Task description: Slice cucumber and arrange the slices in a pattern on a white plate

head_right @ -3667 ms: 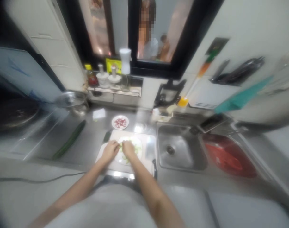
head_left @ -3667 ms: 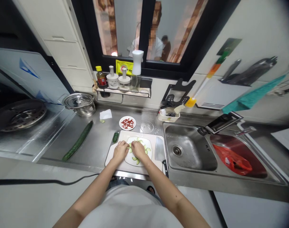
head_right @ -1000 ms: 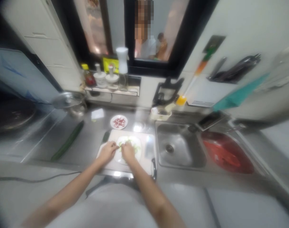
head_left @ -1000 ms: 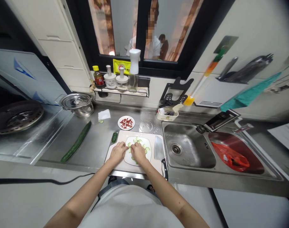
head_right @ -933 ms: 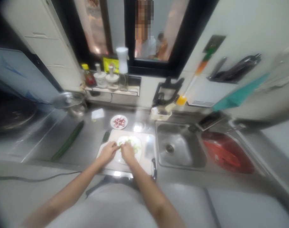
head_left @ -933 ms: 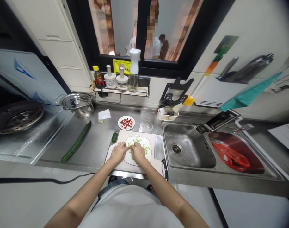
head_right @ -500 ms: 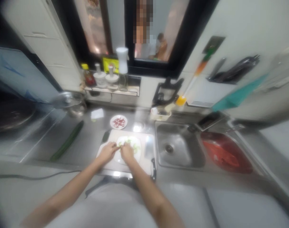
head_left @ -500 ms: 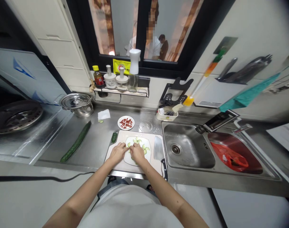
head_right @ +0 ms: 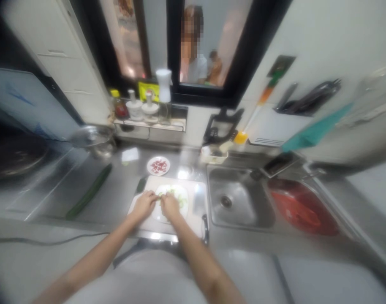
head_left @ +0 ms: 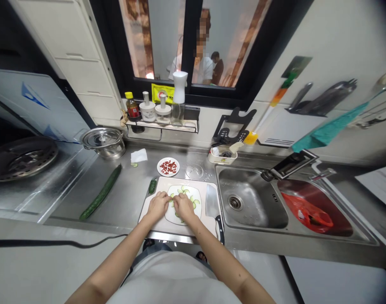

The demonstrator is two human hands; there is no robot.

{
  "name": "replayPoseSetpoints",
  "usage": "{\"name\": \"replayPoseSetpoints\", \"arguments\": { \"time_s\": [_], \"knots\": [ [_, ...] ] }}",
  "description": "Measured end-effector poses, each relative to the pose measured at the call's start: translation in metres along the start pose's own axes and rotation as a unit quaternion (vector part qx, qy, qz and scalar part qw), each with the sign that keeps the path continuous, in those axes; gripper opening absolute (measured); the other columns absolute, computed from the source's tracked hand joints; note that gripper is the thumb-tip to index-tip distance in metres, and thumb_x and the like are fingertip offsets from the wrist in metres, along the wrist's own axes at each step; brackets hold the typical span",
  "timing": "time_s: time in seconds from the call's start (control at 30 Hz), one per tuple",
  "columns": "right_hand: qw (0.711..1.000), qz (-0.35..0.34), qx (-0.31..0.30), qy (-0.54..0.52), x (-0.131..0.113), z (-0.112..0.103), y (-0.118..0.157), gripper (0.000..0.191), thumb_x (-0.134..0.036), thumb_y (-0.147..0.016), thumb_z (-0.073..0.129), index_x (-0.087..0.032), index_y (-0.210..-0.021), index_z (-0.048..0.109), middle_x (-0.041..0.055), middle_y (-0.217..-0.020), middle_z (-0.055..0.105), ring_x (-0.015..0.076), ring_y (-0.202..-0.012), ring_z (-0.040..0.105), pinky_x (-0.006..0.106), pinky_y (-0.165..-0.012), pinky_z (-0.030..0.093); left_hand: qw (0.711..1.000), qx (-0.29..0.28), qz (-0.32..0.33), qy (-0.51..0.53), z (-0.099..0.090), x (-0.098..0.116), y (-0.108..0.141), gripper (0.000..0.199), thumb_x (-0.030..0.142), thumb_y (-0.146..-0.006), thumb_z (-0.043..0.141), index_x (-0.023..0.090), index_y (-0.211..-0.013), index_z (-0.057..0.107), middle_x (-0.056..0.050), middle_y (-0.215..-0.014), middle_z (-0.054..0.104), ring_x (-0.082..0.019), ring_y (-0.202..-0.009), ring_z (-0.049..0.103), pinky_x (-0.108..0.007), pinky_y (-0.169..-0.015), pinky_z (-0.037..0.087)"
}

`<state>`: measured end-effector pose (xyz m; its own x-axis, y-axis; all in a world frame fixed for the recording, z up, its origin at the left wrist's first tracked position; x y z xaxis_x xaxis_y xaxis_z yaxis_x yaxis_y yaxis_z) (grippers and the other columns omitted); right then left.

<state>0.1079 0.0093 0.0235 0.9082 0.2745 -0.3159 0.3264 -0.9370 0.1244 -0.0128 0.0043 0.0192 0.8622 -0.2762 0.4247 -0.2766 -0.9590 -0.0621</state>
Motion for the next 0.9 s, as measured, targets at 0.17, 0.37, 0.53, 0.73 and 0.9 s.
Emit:
{"name": "replayPoseSetpoints", "arguments": {
  "time_s": [0.17,0.37,0.53,0.73,0.9],
  "knots": [
    [0.986,0.013,0.125,-0.106,0.021,-0.024,0.019,0.025,-0.025,-0.091,0.043,-0.019,-0.101,0.065,0.0072,-0.100,0.064,0.0178,-0.097,0.055,0.025,-0.083,0.040,0.961,0.160,-0.150,0.171,-0.004,-0.031,-0.010,0.031,0.018,-0.082,0.047,0.020,-0.104,0.069,-0.005,-0.094,0.065,-0.016,-0.084,0.057,-0.029,-0.081,0.045],
    [0.959,0.032,0.212,-0.185,0.056,-0.038,0.049,0.027,-0.028,-0.090,0.042,-0.018,-0.090,0.067,0.0068,-0.086,0.066,0.0183,-0.083,0.058,0.027,-0.076,0.043,0.903,0.219,-0.252,0.271,0.000,-0.062,-0.036,0.030,0.025,-0.081,0.050,0.019,-0.104,0.068,-0.005,-0.091,0.068,-0.015,-0.079,0.061,-0.026,-0.077,0.046],
    [0.948,0.050,0.227,-0.219,0.070,-0.043,0.061,0.029,-0.032,-0.089,0.042,-0.018,-0.088,0.067,0.0079,-0.087,0.067,0.0192,-0.080,0.059,0.029,-0.073,0.044,0.909,0.214,-0.307,0.183,-0.014,-0.082,-0.077,0.030,0.024,-0.084,0.048,0.021,-0.106,0.067,-0.007,-0.105,0.067,-0.018,-0.096,0.060,-0.027,-0.086,0.043],
    [0.940,0.063,0.230,-0.245,0.074,-0.053,0.064,0.030,-0.037,-0.089,0.043,-0.019,-0.086,0.067,0.0077,-0.086,0.067,0.0191,-0.079,0.060,0.028,-0.071,0.045,0.945,0.093,-0.311,0.045,-0.018,-0.099,-0.127,0.029,0.028,-0.084,0.050,0.026,-0.107,0.068,-0.010,-0.109,0.066,-0.026,-0.105,0.056,-0.037,-0.089,0.041],
    [0.936,0.082,0.231,-0.253,0.077,-0.057,0.066,0.030,-0.037,-0.089,0.043,-0.019,-0.086,0.067,0.0067,-0.083,0.067,0.0187,-0.076,0.060,0.028,-0.069,0.044,0.959,0.028,-0.279,-0.032,-0.018,-0.106,-0.152,0.030,0.028,-0.084,0.051,0.026,-0.109,0.068,-0.012,-0.111,0.064,-0.026,-0.107,0.055,-0.036,-0.089,0.039]
  ]
}}
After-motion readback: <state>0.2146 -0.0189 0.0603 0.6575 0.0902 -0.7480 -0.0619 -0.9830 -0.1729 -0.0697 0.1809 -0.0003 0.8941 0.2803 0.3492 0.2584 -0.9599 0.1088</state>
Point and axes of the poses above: each hand's wrist, its own y-axis away from the middle knuckle, its own z-axis out of the palm, x = y × z, the point moved 6 cm from there along -y, towards the middle knuckle
